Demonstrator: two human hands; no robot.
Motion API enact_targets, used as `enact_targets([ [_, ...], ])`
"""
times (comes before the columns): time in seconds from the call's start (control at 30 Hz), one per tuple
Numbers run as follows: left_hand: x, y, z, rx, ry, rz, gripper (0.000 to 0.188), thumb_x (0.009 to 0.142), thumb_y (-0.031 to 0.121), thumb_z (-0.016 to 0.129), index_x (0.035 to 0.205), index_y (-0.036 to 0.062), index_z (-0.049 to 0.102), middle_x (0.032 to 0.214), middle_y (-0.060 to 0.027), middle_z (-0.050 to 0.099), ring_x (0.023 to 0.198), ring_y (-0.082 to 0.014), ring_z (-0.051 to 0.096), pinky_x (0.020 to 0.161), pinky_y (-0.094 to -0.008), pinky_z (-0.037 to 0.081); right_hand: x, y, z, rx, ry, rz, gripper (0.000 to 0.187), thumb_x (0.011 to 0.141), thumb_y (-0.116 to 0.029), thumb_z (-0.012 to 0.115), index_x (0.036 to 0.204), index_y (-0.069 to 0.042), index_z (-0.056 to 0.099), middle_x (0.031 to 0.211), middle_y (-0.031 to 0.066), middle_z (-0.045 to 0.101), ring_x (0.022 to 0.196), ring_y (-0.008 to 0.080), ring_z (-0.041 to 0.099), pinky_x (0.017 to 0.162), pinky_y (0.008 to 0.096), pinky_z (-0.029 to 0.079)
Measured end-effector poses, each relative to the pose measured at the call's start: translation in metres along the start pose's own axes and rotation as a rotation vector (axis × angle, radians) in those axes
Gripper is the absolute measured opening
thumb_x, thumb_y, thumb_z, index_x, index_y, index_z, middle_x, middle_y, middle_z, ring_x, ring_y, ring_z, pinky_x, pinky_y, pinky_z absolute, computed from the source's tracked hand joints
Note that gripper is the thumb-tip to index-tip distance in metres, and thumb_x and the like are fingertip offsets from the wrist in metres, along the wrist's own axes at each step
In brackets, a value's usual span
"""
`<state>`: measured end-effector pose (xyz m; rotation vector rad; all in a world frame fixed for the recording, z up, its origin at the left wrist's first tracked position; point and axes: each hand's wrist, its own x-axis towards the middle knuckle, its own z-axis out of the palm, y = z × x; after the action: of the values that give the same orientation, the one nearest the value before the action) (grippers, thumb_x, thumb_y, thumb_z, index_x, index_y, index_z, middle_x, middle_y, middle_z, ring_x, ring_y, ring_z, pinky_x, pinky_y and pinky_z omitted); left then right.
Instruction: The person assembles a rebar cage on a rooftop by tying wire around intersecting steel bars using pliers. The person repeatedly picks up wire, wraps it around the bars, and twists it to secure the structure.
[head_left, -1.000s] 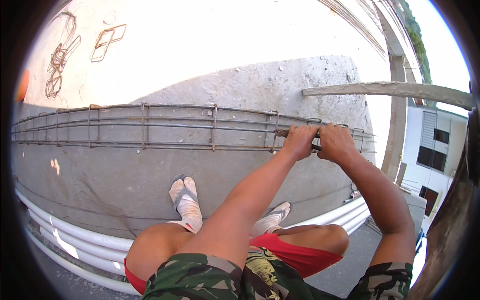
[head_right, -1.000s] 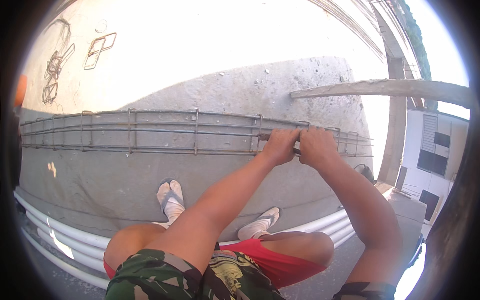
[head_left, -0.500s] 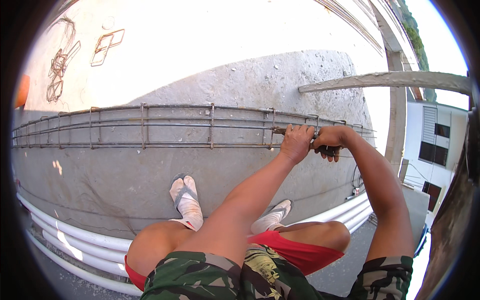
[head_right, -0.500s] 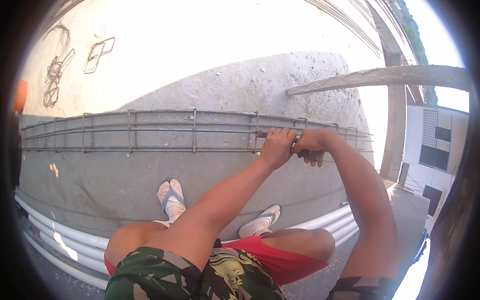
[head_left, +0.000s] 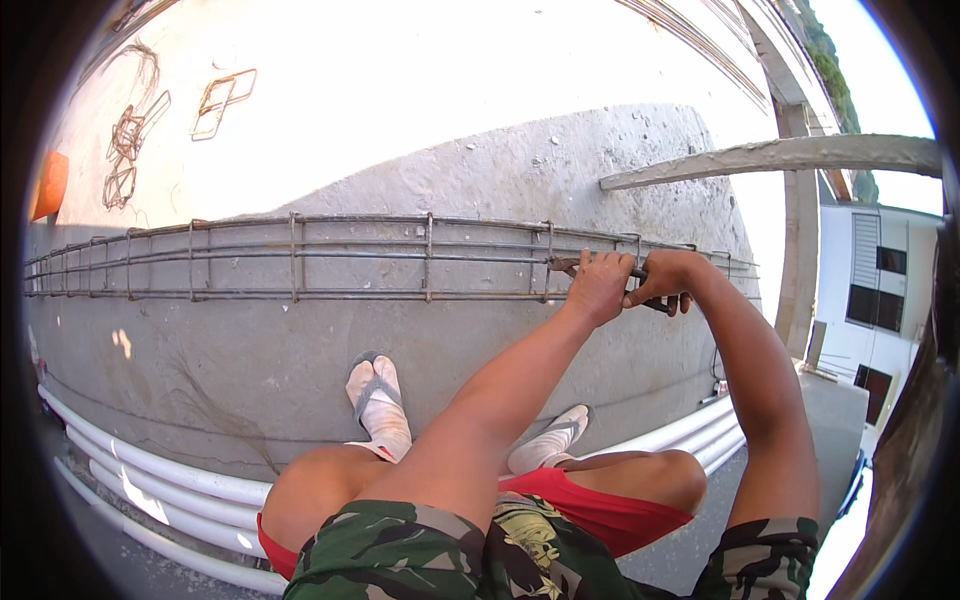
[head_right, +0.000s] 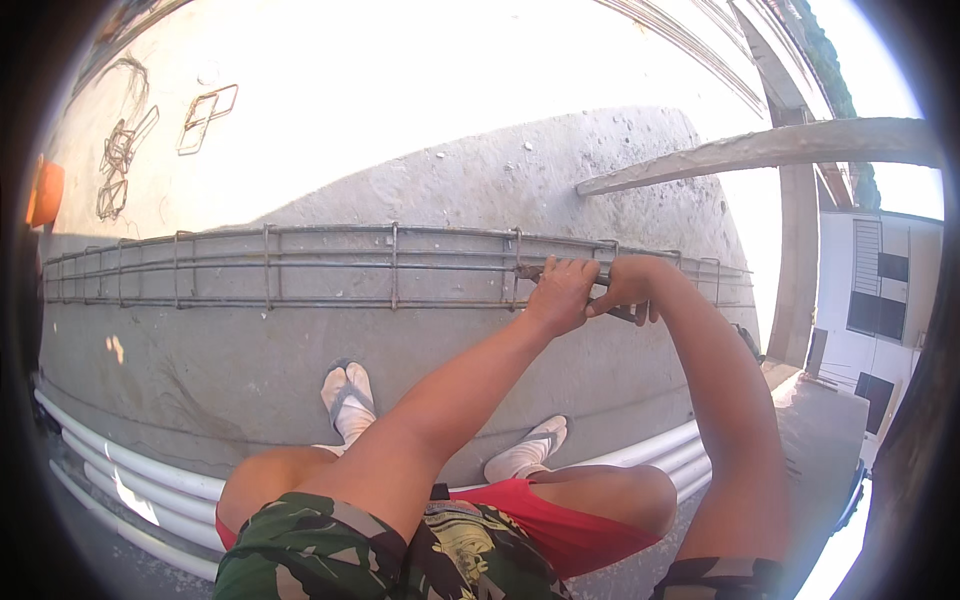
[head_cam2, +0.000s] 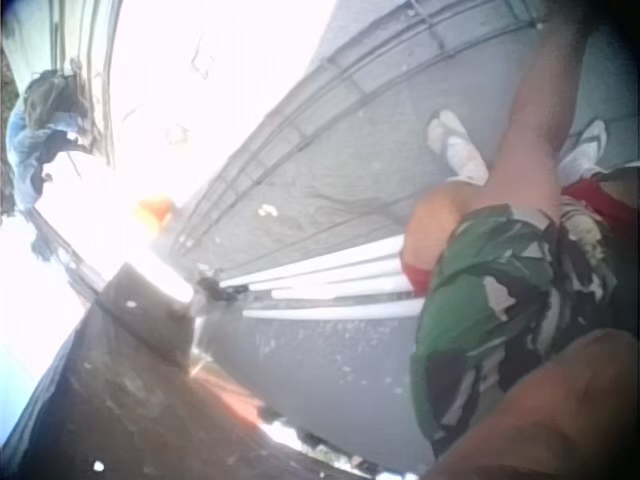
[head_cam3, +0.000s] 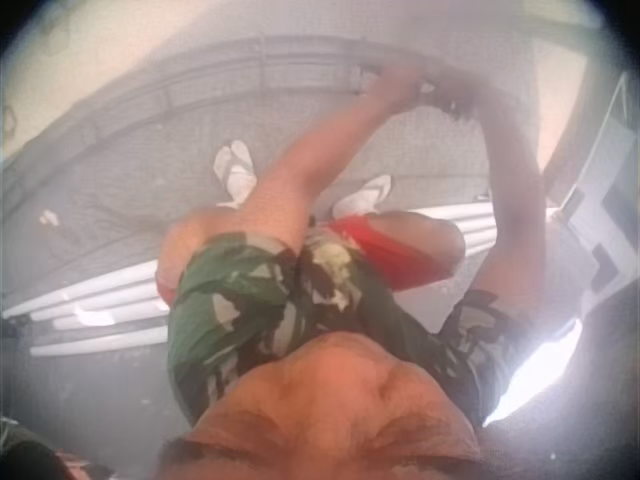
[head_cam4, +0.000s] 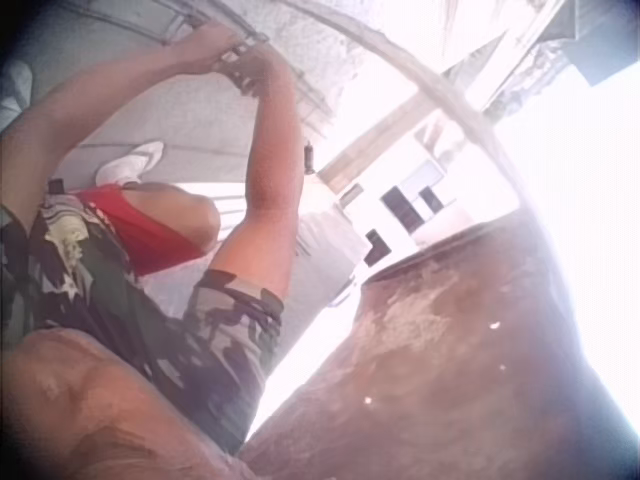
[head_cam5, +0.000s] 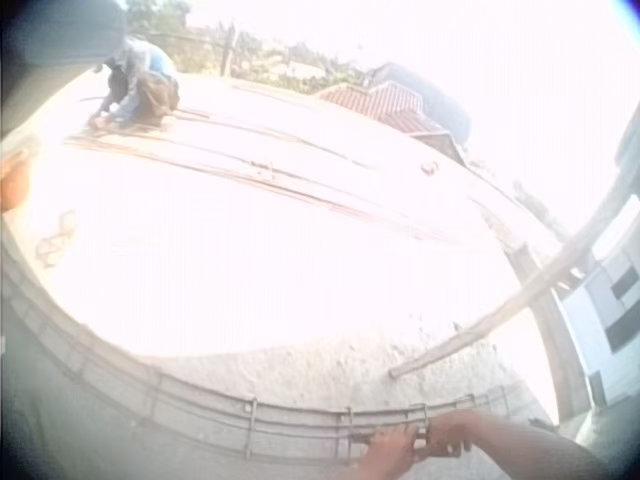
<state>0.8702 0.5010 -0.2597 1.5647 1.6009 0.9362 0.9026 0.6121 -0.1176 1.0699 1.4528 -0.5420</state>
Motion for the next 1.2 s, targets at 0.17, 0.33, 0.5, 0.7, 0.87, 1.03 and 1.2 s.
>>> enact_targets([
  [0.17, 0.023, -0.020, -0.005, -0.105, -0.302, -0.089, 0.041, 0.075, 0.008, 0.064, 0.116, 0.0045, 0.054, 0.111, -0.0152, 0.060, 0.113, -0.0350, 0.055, 0.104, -0.0559, 0.035, 0.031, 0.003, 0.066, -0.364, 0.909, -0.239, 0.031, 0.084, -0.028, 0.064, 0.093, 0.002, 0.066, 0.087, 0.0133, 0.070, 0.064, 0.0290, 0.068, 0.061, 0.0447, 0.054],
  [0.33, 0.007, -0.002, 0.001, 0.049, -0.220, 0.031, 0.031, 0.077, 0.008, 0.061, 0.107, 0.0034, 0.060, 0.112, -0.0168, 0.062, 0.113, -0.0369, 0.055, 0.096, -0.0496, 0.042, 0.025, 0.059, 0.073, 0.612, -0.018, -0.198, 0.033, 0.086, -0.019, 0.060, 0.108, 0.006, 0.058, 0.081, 0.0160, 0.069, 0.064, 0.0257, 0.070, 0.050, 0.0358, 0.057],
  [0.5, -0.018, 0.016, 0.019, -0.163, -0.318, -0.399, 0.025, 0.083, 0.017, 0.064, 0.104, 0.0021, 0.060, 0.112, -0.0160, 0.062, 0.106, -0.0334, 0.060, 0.085, -0.0451, 0.048, 0.034, 0.105, 0.155, 0.937, 0.158, -0.275, 0.044, 0.084, -0.014, 0.056, 0.124, 0.005, 0.052, 0.079, 0.0175, 0.067, 0.065, 0.0252, 0.070, 0.054, 0.0358, 0.056],
  [0.7, -0.042, 0.000, 0.107, -1.066, -0.347, -0.953, 0.027, 0.096, 0.023, 0.057, 0.113, 0.0033, 0.051, 0.104, -0.0093, 0.059, 0.093, -0.0269, 0.064, 0.078, -0.0494, 0.054, 0.073, 0.140, 0.226, 1.185, 0.118, -0.455, 0.049, 0.092, -0.018, 0.053, 0.139, -0.004, 0.048, 0.096, 0.0109, 0.067, 0.084, 0.0193, 0.067, 0.069, 0.0306, 0.054],
  [0.87, -0.039, -0.001, 0.135, -1.173, -0.266, -0.916, 0.033, 0.095, 0.020, 0.060, 0.119, 0.0026, 0.045, 0.101, -0.0096, 0.057, 0.088, -0.0234, 0.065, 0.077, -0.0432, 0.058, 0.105, 0.163, 0.246, 1.314, -0.027, -0.564, 0.049, 0.101, -0.025, 0.047, 0.146, -0.006, 0.041, 0.115, 0.0121, 0.064, 0.092, 0.0190, 0.066, 0.069, 0.0298, 0.054],
  [1.03, -0.026, -0.003, 0.148, -0.960, -0.495, -0.788, 0.027, 0.095, 0.017, 0.060, 0.118, 0.0060, 0.048, 0.097, -0.0094, 0.058, 0.091, -0.0226, 0.066, 0.078, -0.0409, 0.058, 0.154, 0.216, 0.283, 1.597, -0.018, -0.460, 0.039, 0.102, -0.023, 0.045, 0.132, 0.000, 0.052, 0.101, 0.0130, 0.066, 0.080, 0.0180, 0.067, 0.060, 0.0275, 0.052],
  [1.2, -0.027, 0.011, 0.179, -1.027, -0.372, -0.809, 0.022, 0.096, 0.013, 0.058, 0.116, 0.0075, 0.049, 0.096, -0.0074, 0.060, 0.093, -0.0221, 0.066, 0.080, -0.0394, 0.058, 0.176, 0.241, 0.289, 1.384, 0.080, -0.234, 0.034, 0.098, -0.018, 0.043, 0.117, 0.006, 0.057, 0.085, 0.0152, 0.066, 0.060, 0.0209, 0.063, 0.046, 0.0300, 0.047],
])
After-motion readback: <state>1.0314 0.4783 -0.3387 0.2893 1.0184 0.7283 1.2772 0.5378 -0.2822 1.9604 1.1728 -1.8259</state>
